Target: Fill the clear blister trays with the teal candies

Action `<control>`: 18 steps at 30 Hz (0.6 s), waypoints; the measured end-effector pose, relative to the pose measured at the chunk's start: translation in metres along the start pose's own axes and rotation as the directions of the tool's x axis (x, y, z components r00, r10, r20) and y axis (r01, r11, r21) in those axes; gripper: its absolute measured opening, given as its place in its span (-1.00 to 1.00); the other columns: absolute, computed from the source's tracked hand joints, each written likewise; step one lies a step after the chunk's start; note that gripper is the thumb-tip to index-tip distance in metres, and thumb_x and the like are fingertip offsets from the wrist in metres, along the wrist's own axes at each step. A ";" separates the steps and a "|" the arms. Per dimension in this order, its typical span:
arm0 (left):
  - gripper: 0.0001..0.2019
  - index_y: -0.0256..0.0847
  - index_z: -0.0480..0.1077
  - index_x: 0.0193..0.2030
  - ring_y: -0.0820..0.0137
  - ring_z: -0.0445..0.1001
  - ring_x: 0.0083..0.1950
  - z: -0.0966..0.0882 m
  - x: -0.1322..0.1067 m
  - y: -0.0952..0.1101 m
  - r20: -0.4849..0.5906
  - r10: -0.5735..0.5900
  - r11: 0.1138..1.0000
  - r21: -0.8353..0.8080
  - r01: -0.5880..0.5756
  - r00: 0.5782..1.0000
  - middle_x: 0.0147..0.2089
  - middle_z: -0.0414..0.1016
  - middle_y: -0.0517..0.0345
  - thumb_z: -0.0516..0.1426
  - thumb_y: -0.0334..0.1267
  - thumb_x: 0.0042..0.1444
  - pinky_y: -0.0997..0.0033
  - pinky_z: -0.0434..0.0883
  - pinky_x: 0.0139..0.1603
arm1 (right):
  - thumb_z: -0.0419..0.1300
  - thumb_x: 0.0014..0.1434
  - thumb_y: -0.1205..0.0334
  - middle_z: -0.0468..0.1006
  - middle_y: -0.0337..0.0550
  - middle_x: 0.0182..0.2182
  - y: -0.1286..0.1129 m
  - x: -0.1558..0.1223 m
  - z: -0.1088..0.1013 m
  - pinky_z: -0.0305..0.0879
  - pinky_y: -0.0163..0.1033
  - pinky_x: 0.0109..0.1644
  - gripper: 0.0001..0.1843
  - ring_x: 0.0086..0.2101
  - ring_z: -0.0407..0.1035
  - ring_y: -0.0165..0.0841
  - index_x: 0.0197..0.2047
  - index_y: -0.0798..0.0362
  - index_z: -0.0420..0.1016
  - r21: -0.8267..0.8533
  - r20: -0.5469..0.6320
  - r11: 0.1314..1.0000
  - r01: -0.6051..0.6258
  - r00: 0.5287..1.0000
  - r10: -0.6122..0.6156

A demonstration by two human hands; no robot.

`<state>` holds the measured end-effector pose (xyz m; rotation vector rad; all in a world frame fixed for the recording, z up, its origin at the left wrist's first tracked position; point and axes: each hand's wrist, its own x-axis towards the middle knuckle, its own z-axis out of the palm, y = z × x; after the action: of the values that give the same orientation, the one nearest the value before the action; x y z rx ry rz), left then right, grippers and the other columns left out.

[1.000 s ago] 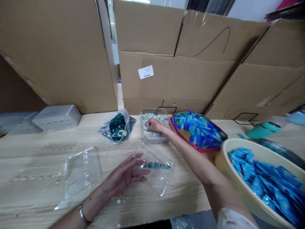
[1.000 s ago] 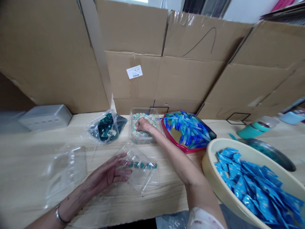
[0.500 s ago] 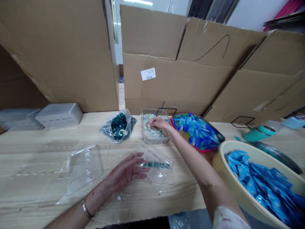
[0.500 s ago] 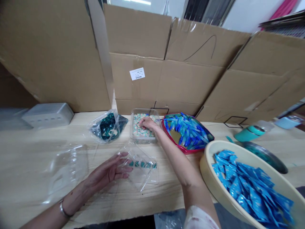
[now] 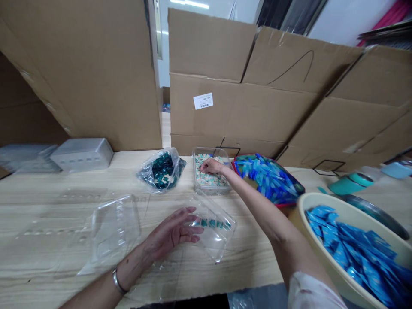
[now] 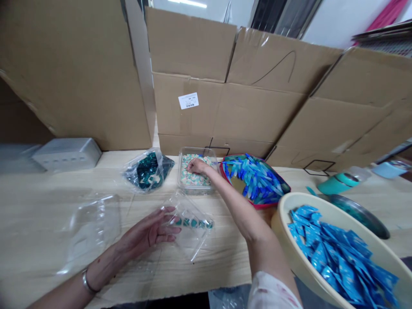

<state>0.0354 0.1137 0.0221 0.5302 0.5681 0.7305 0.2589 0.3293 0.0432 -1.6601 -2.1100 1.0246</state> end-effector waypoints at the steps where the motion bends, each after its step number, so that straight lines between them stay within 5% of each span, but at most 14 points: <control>1: -0.64 -0.22 0.31 0.06 0.15 0.52 -0.10 0.000 0.000 0.000 -0.002 0.000 1.000 -0.001 0.000 1.000 0.02 0.43 -0.12 0.12 -0.18 0.13 0.12 0.39 -0.05 | 0.22 -0.15 0.48 0.38 -0.36 -0.71 0.001 0.001 0.000 0.07 -0.47 -0.57 -0.88 -0.67 0.15 -0.57 -0.46 0.17 0.54 -0.019 0.006 1.000 0.009 1.000 -0.009; 18: -0.63 -0.22 0.30 0.07 0.15 0.52 -0.09 -0.002 0.001 0.001 -0.015 -0.005 1.000 0.006 0.005 1.000 0.03 0.42 -0.15 0.13 -0.19 0.13 0.15 0.40 -0.07 | 0.30 -0.21 0.48 0.54 -0.27 -0.50 0.007 0.006 -0.005 0.22 -0.44 -0.36 -0.81 -0.45 0.35 -0.46 -0.41 0.15 0.55 -0.183 0.126 0.966 0.185 0.979 -0.163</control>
<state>0.0343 0.1160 0.0210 0.5288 0.5855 0.7286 0.2655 0.3377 0.0406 -1.4959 -2.4482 0.9002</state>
